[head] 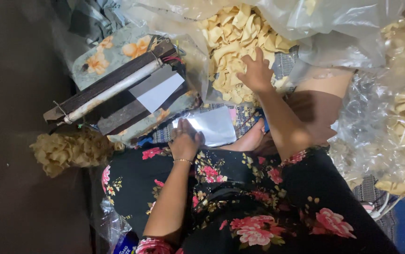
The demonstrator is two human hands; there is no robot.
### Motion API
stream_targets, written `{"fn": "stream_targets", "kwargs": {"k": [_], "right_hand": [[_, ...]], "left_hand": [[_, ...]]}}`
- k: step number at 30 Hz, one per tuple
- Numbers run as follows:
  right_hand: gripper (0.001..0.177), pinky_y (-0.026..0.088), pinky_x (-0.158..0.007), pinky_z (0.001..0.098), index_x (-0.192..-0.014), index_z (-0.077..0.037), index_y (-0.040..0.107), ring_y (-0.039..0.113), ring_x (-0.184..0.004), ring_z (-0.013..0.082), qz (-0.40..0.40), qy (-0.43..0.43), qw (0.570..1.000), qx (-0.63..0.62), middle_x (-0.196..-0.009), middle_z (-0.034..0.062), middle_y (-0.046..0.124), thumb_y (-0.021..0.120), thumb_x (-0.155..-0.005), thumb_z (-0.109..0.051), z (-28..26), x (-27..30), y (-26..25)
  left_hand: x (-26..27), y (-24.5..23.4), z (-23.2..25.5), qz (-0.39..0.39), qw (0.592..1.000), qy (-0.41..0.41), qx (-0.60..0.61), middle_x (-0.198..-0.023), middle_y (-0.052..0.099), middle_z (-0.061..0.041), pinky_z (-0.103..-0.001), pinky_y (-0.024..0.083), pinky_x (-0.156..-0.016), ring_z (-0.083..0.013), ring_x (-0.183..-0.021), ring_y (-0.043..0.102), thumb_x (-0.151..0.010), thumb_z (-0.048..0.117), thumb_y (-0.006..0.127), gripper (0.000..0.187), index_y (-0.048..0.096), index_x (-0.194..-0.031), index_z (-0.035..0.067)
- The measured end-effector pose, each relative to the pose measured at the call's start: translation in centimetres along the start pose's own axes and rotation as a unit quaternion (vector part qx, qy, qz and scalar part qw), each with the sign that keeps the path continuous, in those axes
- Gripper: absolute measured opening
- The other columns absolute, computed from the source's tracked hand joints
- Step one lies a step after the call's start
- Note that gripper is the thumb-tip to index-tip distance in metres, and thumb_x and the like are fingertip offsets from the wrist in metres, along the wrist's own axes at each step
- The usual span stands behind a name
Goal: Packaging small food items into plastic bags by hand from a large pile on the floor
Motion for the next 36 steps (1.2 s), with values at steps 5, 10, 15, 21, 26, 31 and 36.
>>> {"fn": "stream_targets", "kwargs": {"k": [5, 10, 15, 21, 26, 31, 36], "right_hand": [[0.043, 0.058, -0.085, 0.0592, -0.119, -0.024, 0.065, 0.069, -0.106, 0.0446, 0.097, 0.004, 0.983, -0.153, -0.144, 0.007, 0.043, 0.085, -0.081, -0.027, 2.0, 0.4, -0.8], [0.039, 0.055, -0.094, 0.0564, -0.125, -0.025, 0.063, 0.061, -0.121, 0.0426, 0.128, 0.009, 0.975, -0.183, -0.14, 0.0097, 0.046, 0.078, -0.089, -0.025, 4.1, 1.2, -1.6], [0.039, 0.054, -0.095, 0.0554, -0.125, -0.017, 0.065, 0.061, -0.116, 0.0505, 0.188, -0.023, 0.952, -0.24, -0.128, 0.0189, 0.053, 0.076, -0.088, -0.011, 4.9, 2.6, -3.7], [0.033, 0.059, -0.082, 0.0613, -0.116, -0.029, 0.07, 0.07, -0.099, 0.0483, 0.109, -0.01, 0.994, -0.005, -0.131, 0.0124, 0.052, 0.081, -0.085, -0.028, 4.6, 4.0, -5.4], [0.028, 0.058, -0.09, 0.0566, -0.114, -0.039, 0.069, 0.069, -0.107, 0.0467, 0.086, 0.017, 0.991, -0.105, -0.137, 0.0082, 0.054, 0.077, -0.089, -0.028, 5.0, 5.4, -6.8], [0.034, 0.05, -0.1, 0.0518, -0.123, -0.028, 0.071, 0.063, -0.122, 0.0405, 0.114, -0.064, 0.941, -0.31, -0.124, 0.0126, 0.067, 0.078, -0.089, -0.025, 3.4, 8.8, -7.7], [0.044, 0.066, -0.065, 0.0287, -0.139, -0.019, 0.059, 0.07, -0.088, 0.0169, 0.004, -0.006, 0.748, -0.664, -0.116, 0.0074, 0.06, 0.073, -0.097, -0.017, 2.6, 15.1, -6.2]], "left_hand": [[-1.1, 0.5, -1.1, 0.224, 0.965, 0.089, 0.098, -0.148, 0.056, -0.007, -0.051, 0.054, -0.099, -0.0397, -0.118, 0.065, -0.094, 0.02, 0.062, 0.047, 0.063, -0.141, 0.013], [-4.6, 2.2, -3.6, 0.294, 0.921, 0.104, 0.234, -0.144, 0.055, -0.017, -0.052, 0.058, -0.093, -0.0447, -0.114, 0.066, -0.083, 0.007, 0.065, 0.051, 0.067, -0.134, 0.01], [-6.0, 3.2, -4.8, 0.277, 0.92, 0.099, 0.26, -0.126, 0.068, -0.023, -0.052, 0.055, -0.096, -0.0439, -0.112, 0.066, -0.085, 0.009, 0.066, 0.058, 0.06, -0.142, 0.01], [-8.5, 3.5, -6.4, 0.356, 0.899, 0.139, 0.213, -0.103, 0.074, -0.016, -0.047, 0.056, -0.083, -0.037, -0.095, 0.071, -0.084, 0.018, 0.068, 0.044, 0.073, -0.127, 0.014], [-7.6, 2.6, -6.3, 0.378, 0.873, 0.179, 0.249, -0.079, 0.074, -0.006, -0.039, 0.055, -0.074, -0.0307, -0.083, 0.072, -0.091, 0.027, 0.075, 0.01, 0.079, -0.083, 0.023], [-5.9, 2.1, -5.9, 0.284, 0.861, 0.22, 0.36, -0.096, 0.077, -0.014, -0.037, 0.058, -0.08, -0.0297, -0.088, 0.074, -0.095, 0.011, 0.062, 0.026, 0.069, -0.12, 0.011], [-3.3, 1.0, -6.5, 0.203, 0.803, 0.166, 0.535, -0.089, 0.075, -0.022, -0.033, 0.063, -0.07, -0.026, -0.076, 0.075, -0.089, -0.002, 0.072, 0.077, 0.037, -0.157, 0.005]]}}
Point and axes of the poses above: each hand's wrist, its own x-axis away from the middle knuckle, its own y-axis out of the palm, z = x × y, the point moved 7 cm from there along -x, towards the middle knuckle
